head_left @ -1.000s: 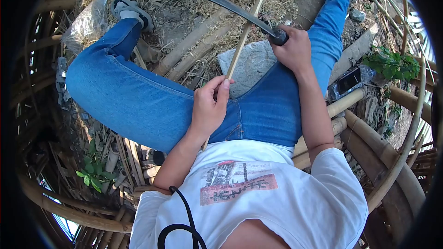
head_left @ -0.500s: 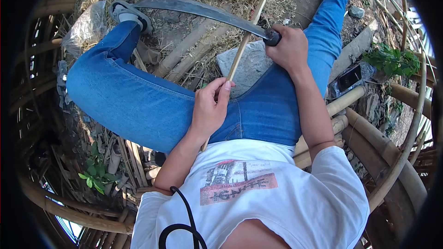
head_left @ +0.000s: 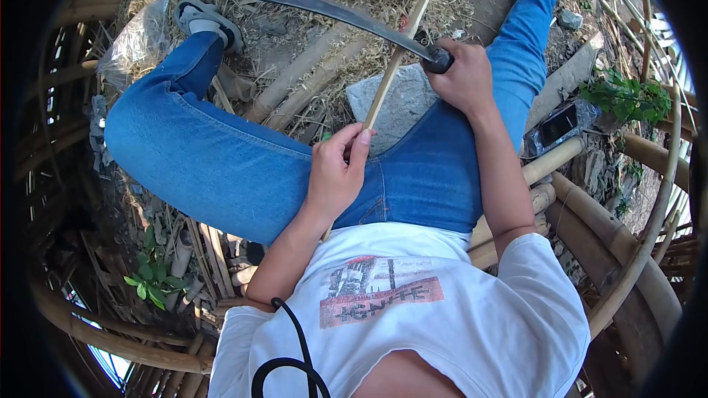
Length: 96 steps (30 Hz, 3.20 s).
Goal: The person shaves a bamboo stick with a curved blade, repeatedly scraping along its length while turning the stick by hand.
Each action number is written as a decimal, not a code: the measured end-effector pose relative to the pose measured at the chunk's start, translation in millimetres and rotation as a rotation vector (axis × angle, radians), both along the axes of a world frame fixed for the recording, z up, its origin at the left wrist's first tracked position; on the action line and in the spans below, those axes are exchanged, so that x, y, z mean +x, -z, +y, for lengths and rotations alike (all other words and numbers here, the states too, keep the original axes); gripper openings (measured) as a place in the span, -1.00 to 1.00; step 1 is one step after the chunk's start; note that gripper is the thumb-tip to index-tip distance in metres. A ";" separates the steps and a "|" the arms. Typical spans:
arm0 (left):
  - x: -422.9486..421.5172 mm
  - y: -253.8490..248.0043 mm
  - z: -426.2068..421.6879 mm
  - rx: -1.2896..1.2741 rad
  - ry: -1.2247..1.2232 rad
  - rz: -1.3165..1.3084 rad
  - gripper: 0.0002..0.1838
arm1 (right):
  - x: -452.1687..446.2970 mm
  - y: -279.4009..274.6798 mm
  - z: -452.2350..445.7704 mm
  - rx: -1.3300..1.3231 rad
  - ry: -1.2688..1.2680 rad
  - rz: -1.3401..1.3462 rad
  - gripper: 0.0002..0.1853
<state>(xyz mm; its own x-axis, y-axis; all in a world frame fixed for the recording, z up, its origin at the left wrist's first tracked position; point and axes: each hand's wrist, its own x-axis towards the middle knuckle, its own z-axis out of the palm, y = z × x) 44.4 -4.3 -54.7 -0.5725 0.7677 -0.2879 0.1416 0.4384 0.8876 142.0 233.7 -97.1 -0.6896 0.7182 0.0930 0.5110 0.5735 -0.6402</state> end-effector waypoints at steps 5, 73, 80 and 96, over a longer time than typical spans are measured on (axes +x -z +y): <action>-0.5 -0.4 -0.8 -0.016 0.022 0.122 -0.71 | -6.6 5.0 -7.0 0.032 -0.030 0.008 -0.81; 1.9 -9.5 -11.8 0.044 0.056 0.078 -0.77 | 6.4 10.0 22.5 0.043 0.099 0.084 -0.78; 2.2 -9.2 -10.9 0.063 0.077 0.169 -0.78 | 10.6 -0.4 30.3 -0.029 0.128 0.100 -0.75; -0.1 -35.8 -39.7 0.034 0.083 0.073 -0.81 | 7.7 2.0 17.3 0.056 0.106 0.017 -0.81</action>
<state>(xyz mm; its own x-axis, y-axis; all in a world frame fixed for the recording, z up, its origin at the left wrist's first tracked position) 44.3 -44.0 -18.9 -0.5250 0.8220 -0.2208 0.2409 0.3923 0.8877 149.7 251.1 -99.1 -0.6079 0.7804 0.1462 0.5598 0.5519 -0.6181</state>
